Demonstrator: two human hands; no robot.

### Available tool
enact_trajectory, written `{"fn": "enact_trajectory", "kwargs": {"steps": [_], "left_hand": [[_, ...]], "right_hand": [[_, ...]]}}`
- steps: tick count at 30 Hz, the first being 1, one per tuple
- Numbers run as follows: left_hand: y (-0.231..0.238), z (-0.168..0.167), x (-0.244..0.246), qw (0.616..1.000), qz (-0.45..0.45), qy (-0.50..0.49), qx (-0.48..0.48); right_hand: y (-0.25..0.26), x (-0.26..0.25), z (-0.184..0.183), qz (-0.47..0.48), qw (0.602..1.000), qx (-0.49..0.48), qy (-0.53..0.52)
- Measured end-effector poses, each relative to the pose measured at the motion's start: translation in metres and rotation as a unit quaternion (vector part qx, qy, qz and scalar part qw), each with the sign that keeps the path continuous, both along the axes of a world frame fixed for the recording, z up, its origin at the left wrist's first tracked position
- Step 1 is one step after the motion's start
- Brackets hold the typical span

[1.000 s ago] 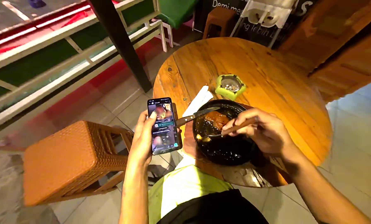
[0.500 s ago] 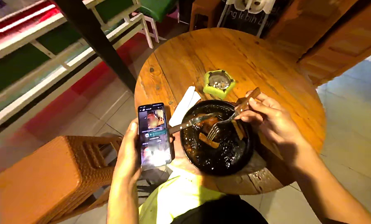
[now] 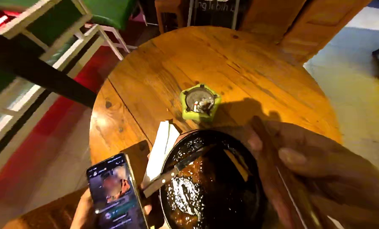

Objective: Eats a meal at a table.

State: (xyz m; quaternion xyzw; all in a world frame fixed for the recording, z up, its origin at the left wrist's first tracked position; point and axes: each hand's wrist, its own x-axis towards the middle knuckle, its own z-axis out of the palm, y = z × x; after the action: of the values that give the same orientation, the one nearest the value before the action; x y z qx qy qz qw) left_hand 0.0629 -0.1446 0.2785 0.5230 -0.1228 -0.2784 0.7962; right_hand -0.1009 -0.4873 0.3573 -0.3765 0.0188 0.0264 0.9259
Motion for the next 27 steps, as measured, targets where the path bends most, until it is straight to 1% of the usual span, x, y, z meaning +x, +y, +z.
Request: {"fn": "enact_trajectory", "kwargs": {"steps": [4, 6, 8, 11, 12, 14, 18, 20, 21, 24, 27], "left_hand": [[-0.005, -0.001, 0.013, 1.000, -0.010, -0.004, -0.006], [-0.013, 0.001, 0.016, 0.999, 0.000, -0.026, 0.020], [-0.018, 0.000, 0.017, 0.999, 0.005, -0.029, 0.024], [-0.014, -0.007, 0.022, 1.000, -0.010, -0.004, -0.012], [-0.011, -0.009, 0.023, 1.000, -0.011, -0.003, -0.017], [-0.008, -0.012, 0.024, 1.000, -0.014, -0.021, -0.009], [0.001, -0.015, 0.026, 0.999, -0.019, -0.036, 0.000], [0.000, -0.015, 0.027, 0.999, -0.020, -0.037, 0.000], [0.000, -0.014, 0.026, 0.999, -0.024, -0.036, -0.004], [0.001, -0.014, 0.027, 0.999, -0.026, -0.037, -0.007], [0.009, -0.014, 0.026, 0.998, -0.007, -0.061, -0.010]], "right_hand": [[-0.002, 0.006, -0.005, 0.023, 1.000, 0.006, 0.001], [-0.006, 0.010, -0.013, 0.014, 1.000, 0.006, 0.009], [-0.013, 0.012, -0.019, -0.021, 0.999, -0.016, 0.030], [-0.027, 0.011, -0.023, -0.135, 0.984, -0.102, 0.047], [-0.029, 0.009, -0.024, -0.189, 0.970, -0.145, 0.045], [-0.035, -0.002, -0.027, -0.273, 0.928, -0.254, 0.011], [-0.042, -0.031, -0.030, -0.389, 0.817, -0.424, -0.046], [-0.039, -0.043, -0.030, -0.414, 0.772, -0.478, -0.066], [-0.035, -0.048, -0.029, -0.420, 0.755, -0.497, -0.079], [-0.021, -0.054, -0.024, -0.425, 0.712, -0.550, -0.099], [-0.010, -0.055, -0.018, -0.415, 0.673, -0.606, -0.088]]}}
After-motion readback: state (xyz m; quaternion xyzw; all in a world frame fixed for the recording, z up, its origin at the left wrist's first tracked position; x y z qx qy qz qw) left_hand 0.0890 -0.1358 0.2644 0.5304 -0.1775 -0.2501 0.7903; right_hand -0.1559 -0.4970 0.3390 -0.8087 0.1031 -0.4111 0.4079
